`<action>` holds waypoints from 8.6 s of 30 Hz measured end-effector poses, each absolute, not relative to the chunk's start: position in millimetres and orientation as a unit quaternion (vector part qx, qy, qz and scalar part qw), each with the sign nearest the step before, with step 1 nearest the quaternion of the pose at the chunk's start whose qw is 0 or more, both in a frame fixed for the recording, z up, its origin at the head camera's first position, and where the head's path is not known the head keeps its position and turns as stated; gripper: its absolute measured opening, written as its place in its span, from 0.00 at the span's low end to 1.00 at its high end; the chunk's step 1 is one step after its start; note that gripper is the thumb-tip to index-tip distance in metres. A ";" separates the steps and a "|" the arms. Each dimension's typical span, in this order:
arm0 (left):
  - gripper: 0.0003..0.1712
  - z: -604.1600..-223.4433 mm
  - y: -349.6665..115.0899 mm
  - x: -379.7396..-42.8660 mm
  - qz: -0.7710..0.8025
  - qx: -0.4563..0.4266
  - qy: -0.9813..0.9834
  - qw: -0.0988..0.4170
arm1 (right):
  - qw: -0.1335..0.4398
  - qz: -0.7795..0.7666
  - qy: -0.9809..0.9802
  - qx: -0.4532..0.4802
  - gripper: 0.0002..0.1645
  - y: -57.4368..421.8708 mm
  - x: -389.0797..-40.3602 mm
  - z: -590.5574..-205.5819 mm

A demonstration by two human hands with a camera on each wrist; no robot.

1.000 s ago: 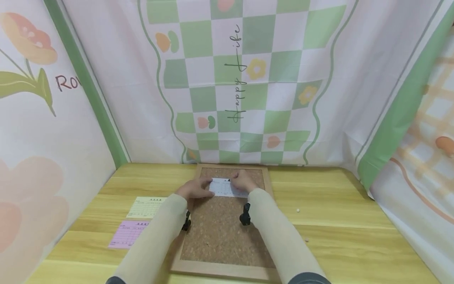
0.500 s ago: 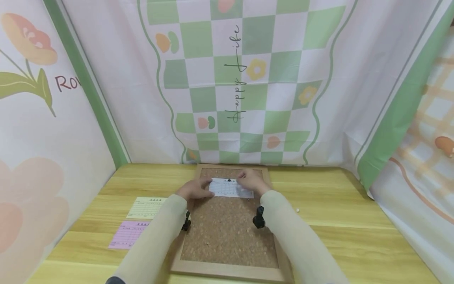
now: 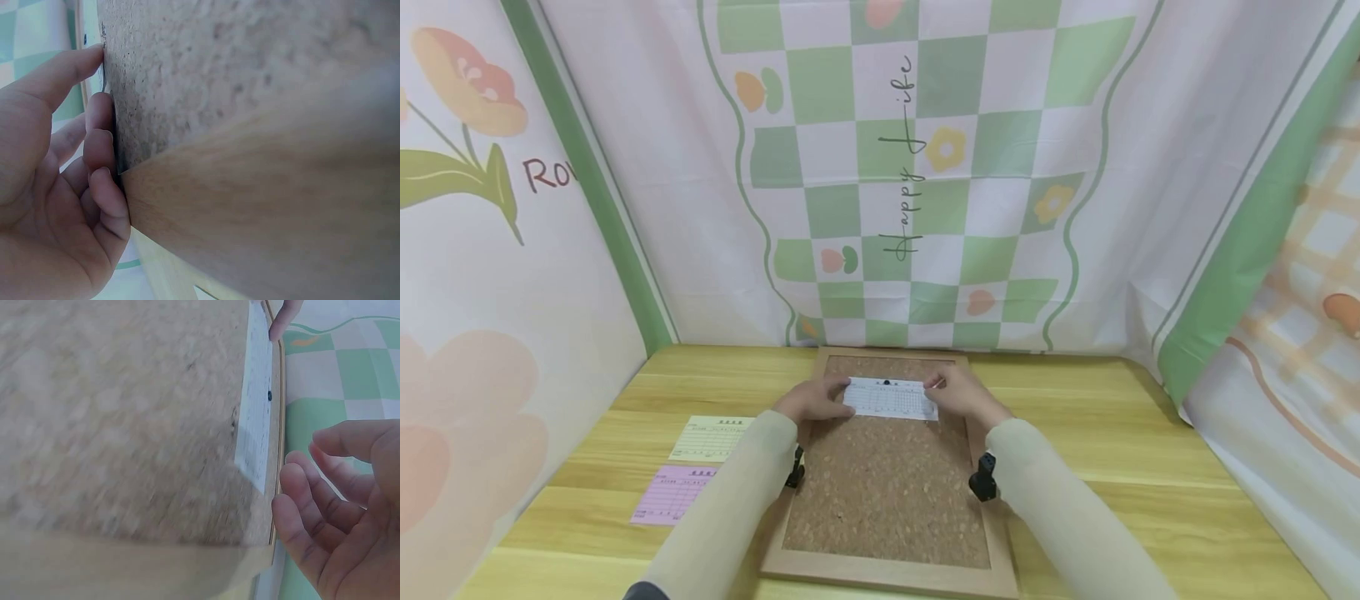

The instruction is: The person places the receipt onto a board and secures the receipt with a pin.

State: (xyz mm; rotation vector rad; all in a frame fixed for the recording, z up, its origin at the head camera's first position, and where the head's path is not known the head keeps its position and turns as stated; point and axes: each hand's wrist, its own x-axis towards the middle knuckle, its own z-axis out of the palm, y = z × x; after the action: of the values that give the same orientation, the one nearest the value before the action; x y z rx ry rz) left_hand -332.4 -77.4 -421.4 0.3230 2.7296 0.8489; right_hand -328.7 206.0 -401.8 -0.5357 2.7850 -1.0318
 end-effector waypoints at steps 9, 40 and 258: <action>0.38 -423.3 -78.5 -334.3 0.286 0.114 0.942 0.131 | 0.045 -0.325 0.927 -0.182 0.17 225.2 -312.9 -403.2; 0.38 -423.1 -75.6 -333.0 0.286 0.115 0.942 0.133 | 0.030 -0.320 0.909 -0.266 0.27 275.1 -274.6 -434.0; 0.29 -431.3 -304.8 -256.7 0.373 -0.008 0.918 0.138 | 0.093 -0.377 0.889 -0.241 0.32 282.5 -262.1 -446.7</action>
State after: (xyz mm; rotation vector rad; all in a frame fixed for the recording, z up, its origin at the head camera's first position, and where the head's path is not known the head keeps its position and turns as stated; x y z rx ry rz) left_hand -256.7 -304.8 -431.3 -0.0239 2.6552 1.0778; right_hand -262.1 282.5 -446.7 -0.7143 2.6403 -1.1197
